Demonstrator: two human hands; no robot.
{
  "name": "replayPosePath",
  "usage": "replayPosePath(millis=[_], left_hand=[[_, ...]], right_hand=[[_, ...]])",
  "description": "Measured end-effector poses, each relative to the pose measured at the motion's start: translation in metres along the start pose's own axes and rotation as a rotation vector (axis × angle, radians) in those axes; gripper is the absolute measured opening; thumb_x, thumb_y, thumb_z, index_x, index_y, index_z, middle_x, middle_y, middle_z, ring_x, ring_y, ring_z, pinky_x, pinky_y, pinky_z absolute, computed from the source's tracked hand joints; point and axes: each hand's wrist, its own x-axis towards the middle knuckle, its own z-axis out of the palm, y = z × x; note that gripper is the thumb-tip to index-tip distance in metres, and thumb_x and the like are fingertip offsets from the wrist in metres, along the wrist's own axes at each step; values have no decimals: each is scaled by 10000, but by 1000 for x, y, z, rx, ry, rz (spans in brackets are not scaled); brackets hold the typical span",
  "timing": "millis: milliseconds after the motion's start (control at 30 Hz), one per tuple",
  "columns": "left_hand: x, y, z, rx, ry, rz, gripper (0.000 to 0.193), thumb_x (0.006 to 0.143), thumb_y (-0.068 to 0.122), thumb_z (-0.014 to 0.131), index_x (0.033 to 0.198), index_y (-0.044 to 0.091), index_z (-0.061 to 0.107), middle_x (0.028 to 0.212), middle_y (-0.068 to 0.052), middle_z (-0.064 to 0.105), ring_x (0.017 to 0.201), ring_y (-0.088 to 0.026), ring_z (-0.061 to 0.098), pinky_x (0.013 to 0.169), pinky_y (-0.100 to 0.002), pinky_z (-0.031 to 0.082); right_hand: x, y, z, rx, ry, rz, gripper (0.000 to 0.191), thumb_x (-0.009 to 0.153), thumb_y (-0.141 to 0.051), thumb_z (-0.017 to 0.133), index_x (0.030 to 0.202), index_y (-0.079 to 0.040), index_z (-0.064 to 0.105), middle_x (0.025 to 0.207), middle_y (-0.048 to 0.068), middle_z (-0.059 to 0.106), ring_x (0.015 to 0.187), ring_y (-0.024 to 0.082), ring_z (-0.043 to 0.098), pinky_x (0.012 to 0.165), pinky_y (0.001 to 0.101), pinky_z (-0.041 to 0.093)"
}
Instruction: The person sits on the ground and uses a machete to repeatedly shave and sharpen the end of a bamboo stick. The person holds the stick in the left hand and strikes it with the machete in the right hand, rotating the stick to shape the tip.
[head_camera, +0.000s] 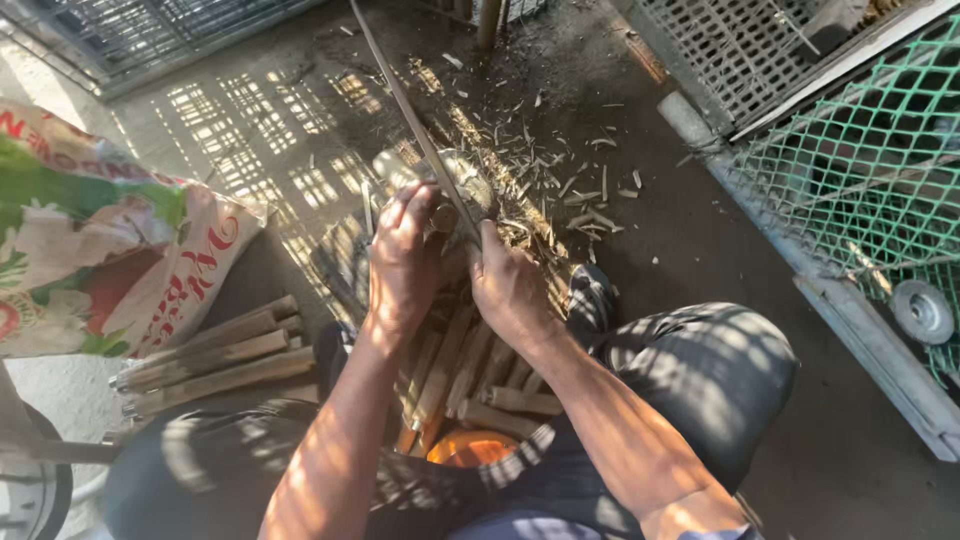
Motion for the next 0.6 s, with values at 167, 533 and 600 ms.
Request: replayPosePath(millis=[167, 533, 600], left_hand=[[-6, 18, -21, 29, -102, -86, 557, 915, -108, 737, 1411, 59, 547, 1401, -178, 607, 1283, -378, 633, 1061, -427, 588], [17, 17, -17, -32, -150, -100, 572, 897, -85, 786, 1406, 53, 566, 1355, -185, 654, 1228, -324, 679, 996, -382, 616], [19, 14, -16, -110, -192, -109, 554, 953, -83, 771, 1434, 30, 521, 1357, -204, 636, 1110, -289, 708, 949, -371, 615]], right_hand=[[7, -8, -29, 323, -131, 172, 390, 984, -73, 601, 1340, 48, 494, 674, 200, 663, 556, 310, 669, 420, 422, 512], [32, -10, -48, 252, 55, 104, 264, 1062, -158, 541, 1247, 29, 518, 711, 173, 664, 587, 337, 677, 461, 428, 530], [32, -7, -48, 422, -90, 232, 263, 1073, -154, 537, 1246, 41, 505, 733, 177, 655, 603, 326, 690, 464, 453, 510]])
